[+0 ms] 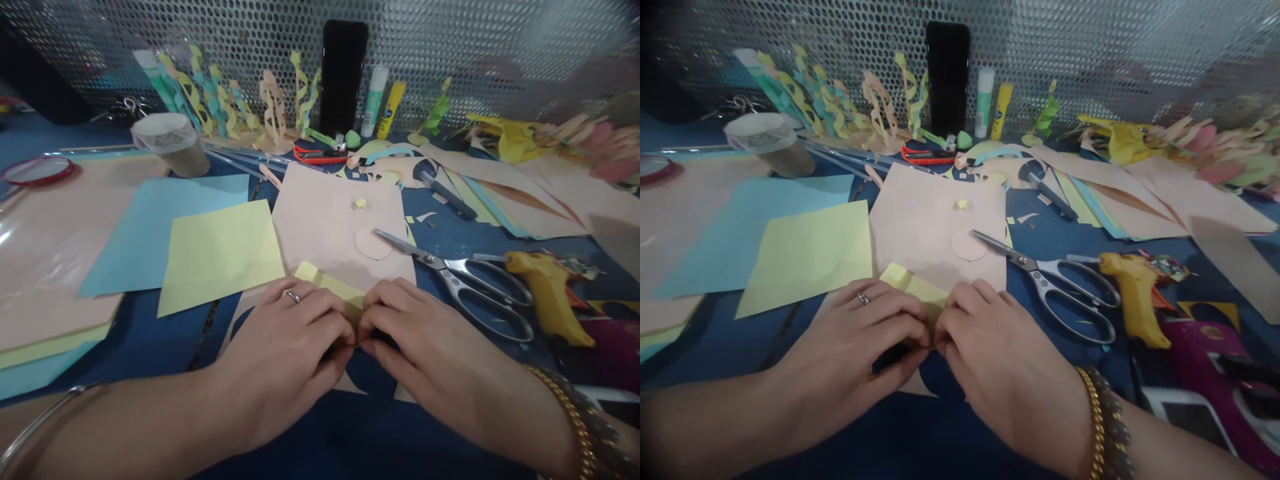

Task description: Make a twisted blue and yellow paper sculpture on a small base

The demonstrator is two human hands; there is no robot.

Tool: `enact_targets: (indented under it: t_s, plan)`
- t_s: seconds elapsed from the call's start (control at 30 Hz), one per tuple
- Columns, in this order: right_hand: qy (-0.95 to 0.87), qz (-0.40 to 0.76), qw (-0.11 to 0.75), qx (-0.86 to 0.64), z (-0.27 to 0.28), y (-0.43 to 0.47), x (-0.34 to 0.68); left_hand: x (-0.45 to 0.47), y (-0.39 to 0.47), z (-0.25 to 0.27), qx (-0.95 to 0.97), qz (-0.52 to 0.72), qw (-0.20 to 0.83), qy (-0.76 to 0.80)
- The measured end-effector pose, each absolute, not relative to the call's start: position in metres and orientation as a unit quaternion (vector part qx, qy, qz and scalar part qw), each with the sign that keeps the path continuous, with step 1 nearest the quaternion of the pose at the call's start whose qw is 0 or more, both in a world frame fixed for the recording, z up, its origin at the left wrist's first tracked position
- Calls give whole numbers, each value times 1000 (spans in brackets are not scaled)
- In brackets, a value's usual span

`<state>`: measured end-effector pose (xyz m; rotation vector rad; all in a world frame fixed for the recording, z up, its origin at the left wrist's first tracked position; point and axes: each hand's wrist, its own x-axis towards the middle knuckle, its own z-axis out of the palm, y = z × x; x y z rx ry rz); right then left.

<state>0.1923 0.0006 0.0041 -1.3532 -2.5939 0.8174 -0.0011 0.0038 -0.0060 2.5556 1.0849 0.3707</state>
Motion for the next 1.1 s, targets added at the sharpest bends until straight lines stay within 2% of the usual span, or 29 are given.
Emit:
enact_targets:
  t_s: [0.17, 0.4, 0.6, 1.1]
  plan:
    - [-851, 252, 71, -455, 2, 0, 191, 0, 4, -3, 889, 124, 202, 391]
    - [-857, 242, 70, -450, 2, 1, 193, 1, 3, -5, 895, 130, 180, 387]
    - [-853, 269, 72, -442, 4, 1, 195, 1, 2, -5, 887, 126, 201, 395]
    - [-853, 238, 83, -458, 3, -3, 192, 2, -1, -3, 893, 124, 193, 388]
